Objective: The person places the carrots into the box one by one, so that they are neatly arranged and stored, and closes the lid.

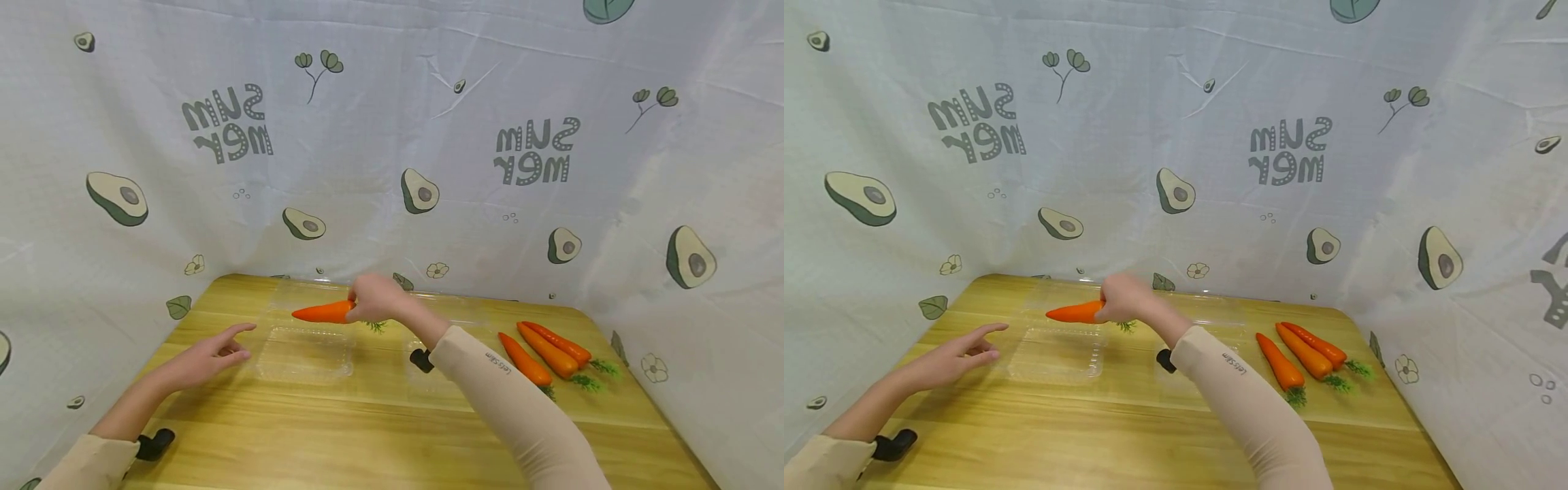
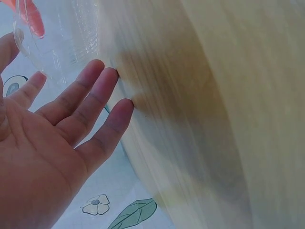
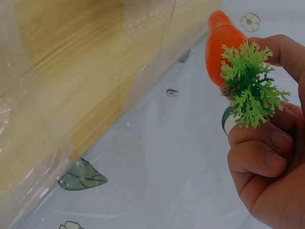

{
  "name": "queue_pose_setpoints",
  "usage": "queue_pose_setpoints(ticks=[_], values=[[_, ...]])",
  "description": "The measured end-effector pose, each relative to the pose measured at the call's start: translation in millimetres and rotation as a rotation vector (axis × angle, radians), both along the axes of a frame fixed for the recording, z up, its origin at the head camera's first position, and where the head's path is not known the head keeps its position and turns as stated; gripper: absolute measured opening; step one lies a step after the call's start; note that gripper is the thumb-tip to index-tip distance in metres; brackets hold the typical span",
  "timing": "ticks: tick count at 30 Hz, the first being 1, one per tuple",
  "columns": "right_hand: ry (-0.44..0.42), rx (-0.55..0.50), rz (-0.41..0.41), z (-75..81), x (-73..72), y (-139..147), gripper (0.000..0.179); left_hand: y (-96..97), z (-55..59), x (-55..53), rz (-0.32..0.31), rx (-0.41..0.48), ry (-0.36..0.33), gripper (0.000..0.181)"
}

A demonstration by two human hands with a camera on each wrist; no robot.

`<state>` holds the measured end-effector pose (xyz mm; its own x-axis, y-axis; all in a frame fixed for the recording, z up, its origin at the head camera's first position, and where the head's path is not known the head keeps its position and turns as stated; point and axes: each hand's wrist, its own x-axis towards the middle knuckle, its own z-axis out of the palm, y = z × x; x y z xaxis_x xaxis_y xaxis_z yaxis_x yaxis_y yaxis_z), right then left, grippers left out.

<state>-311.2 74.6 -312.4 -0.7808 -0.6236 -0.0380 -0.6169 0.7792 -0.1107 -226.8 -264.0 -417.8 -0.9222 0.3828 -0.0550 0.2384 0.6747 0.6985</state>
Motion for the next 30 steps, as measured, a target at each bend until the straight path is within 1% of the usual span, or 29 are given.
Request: queue_pose_setpoints(ticks=[6, 10, 16, 22, 25, 30], values=[[0.012, 0.024, 0.027, -4.6, 0.2, -14.8, 0.016, -2.3, 1.4, 1.5, 0.006, -0.007, -0.001, 0.062], [0.019, 0.039, 0.015, -7.8, -0.8, -20.4, 0.020, -3.4, -0.9, -0.4, 0.006, -0.006, -0.007, 0.061], [0.005, 0.067, -0.003, -15.8, -4.6, -25.7, 0.023, -3.7, -3.6, -3.6, -0.003, -0.013, 0.002, 0.061], [-0.014, 0.078, -0.009, -20.2, -6.5, -32.9, 0.022, -3.5, -2.5, -2.2, -0.005, -0.006, 0.000, 0.061], [-0.009, 0.094, -0.006, -23.2, -6.3, -35.7, 0.025, -4.0, -2.8, -1.7, -0.018, 0.010, 0.001, 0.061], [-0.015, 0.111, -0.003, -32.9, -8.1, -38.3, 0.029, -3.6, -1.7, -0.7, -0.025, 0.013, 0.006, 0.061]])
